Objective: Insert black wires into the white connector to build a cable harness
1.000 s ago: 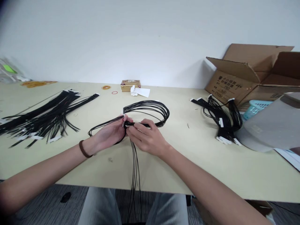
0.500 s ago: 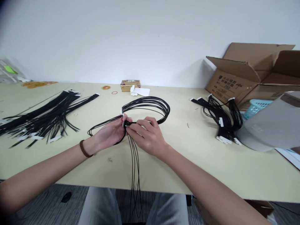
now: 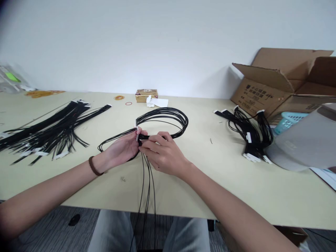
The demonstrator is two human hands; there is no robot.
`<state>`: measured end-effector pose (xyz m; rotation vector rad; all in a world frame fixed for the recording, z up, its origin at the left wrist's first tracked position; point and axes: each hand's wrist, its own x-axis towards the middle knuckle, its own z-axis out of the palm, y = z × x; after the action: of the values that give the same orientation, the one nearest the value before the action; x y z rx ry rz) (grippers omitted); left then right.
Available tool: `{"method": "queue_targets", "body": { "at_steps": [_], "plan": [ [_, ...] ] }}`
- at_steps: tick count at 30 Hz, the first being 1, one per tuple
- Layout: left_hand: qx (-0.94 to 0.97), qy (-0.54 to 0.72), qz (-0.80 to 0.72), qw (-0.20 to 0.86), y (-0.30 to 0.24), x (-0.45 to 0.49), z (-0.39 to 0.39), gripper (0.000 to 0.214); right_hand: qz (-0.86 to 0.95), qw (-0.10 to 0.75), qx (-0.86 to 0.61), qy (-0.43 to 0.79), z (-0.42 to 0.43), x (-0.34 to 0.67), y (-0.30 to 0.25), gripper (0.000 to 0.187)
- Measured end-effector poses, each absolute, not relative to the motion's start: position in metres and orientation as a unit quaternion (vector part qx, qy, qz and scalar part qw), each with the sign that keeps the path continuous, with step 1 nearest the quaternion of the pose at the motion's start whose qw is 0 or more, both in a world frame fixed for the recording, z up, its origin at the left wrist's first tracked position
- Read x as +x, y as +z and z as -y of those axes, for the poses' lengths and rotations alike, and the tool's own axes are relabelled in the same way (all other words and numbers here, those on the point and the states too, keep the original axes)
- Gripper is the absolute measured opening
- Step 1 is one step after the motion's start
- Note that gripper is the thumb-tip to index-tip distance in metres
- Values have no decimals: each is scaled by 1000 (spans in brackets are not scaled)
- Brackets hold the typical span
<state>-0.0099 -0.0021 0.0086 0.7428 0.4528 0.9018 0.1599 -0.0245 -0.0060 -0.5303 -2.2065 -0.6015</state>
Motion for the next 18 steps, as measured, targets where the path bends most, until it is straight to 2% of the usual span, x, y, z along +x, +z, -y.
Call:
{"method": "queue_targets", "body": {
  "at_steps": [18],
  "plan": [
    [359, 429, -205, 803, 9, -9, 2, 11, 840, 421, -196, -280, 22, 159, -5, 18]
  ]
}}
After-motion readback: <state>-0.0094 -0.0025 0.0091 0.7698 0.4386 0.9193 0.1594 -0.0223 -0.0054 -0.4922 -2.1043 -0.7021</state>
